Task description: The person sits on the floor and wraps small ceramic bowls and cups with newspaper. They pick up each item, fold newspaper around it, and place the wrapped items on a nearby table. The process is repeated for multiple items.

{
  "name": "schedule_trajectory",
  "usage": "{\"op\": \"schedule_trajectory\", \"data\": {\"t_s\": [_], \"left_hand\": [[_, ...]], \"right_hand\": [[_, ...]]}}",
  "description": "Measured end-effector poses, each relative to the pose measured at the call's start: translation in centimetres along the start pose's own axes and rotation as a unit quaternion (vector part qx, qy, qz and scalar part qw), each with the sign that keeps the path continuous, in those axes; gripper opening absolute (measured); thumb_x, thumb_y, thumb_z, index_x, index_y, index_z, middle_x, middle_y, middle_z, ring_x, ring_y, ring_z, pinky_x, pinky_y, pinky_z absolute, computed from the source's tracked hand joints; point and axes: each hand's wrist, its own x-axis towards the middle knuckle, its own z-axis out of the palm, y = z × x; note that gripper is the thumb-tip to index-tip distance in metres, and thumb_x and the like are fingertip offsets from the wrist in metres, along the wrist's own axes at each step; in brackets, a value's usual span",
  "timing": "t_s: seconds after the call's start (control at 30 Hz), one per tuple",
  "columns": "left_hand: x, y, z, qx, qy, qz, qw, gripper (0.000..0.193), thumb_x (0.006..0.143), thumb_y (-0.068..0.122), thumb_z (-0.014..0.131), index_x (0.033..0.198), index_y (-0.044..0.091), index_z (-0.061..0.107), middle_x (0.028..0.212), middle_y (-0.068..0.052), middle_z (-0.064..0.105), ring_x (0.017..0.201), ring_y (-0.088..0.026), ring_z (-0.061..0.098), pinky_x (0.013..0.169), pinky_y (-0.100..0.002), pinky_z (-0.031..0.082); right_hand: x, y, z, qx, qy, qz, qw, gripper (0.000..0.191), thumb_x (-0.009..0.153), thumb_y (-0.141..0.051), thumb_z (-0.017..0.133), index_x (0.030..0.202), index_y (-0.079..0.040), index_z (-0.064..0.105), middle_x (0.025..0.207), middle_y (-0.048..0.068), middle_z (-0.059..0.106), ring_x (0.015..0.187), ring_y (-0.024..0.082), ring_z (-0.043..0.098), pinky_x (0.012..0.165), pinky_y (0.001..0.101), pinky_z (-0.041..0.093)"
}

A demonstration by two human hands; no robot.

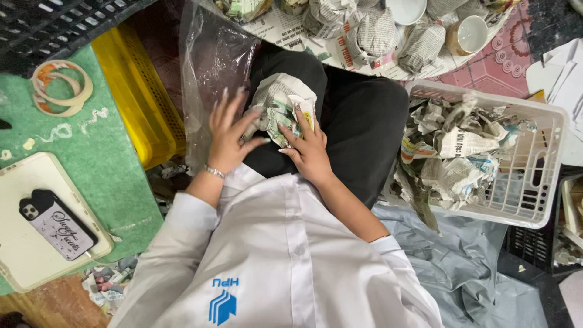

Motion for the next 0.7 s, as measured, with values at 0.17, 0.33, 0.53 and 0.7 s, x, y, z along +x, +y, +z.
{"op": "schedule_trajectory", "data": {"t_s": [0.17,0.33,0.53,0.7], "left_hand": [[4.6,-2.3,-5.5,-0.126,-0.091,0.068,0.986,0.035,0.089,0.043,0.071,0.12,0.028,0.077,0.155,-0.002,0.059,0.154,-0.037,0.037,0.125,-0.05,0.033],[6.3,-2.5,-7.1,-0.089,-0.134,0.004,0.987,0.03,0.087,0.039,0.077,0.111,0.021,0.078,0.152,-0.003,0.059,0.15,-0.031,0.043,0.122,-0.047,0.034],[0.9,-4.9,0.1,-0.294,0.03,-0.207,0.933,0.049,0.105,0.053,0.039,0.13,0.014,0.056,0.156,-0.011,0.055,0.149,-0.031,0.046,0.127,-0.045,0.029],[-2.9,-5.8,4.2,-0.111,-0.081,-0.068,0.988,0.067,0.109,0.048,0.042,0.158,0.001,0.038,0.162,-0.031,0.035,0.153,-0.046,0.023,0.121,-0.054,0.015]], "right_hand": [[0.2,-0.3,0.0,-0.005,-0.002,0.005,1.0,0.044,0.095,-0.041,0.068,0.137,-0.03,0.071,0.169,0.014,0.03,0.155,0.045,0.024,0.119,0.055,0.024],[0.4,-0.9,-0.5,-0.021,-0.001,0.004,1.0,0.042,0.094,-0.041,0.07,0.135,-0.032,0.072,0.168,0.013,0.032,0.156,0.044,0.024,0.118,0.0533,0.026],[0.1,-0.9,-0.4,-0.023,0.001,0.0,1.0,0.044,0.092,-0.039,0.072,0.136,-0.031,0.072,0.169,0.013,0.031,0.156,0.044,0.023,0.119,0.0531,0.026],[0.0,-0.4,-0.1,-0.022,0.004,-0.008,1.0,0.045,0.093,-0.037,0.073,0.138,-0.03,0.071,0.169,0.014,0.029,0.156,0.045,0.022,0.119,0.0535,0.026]]}}
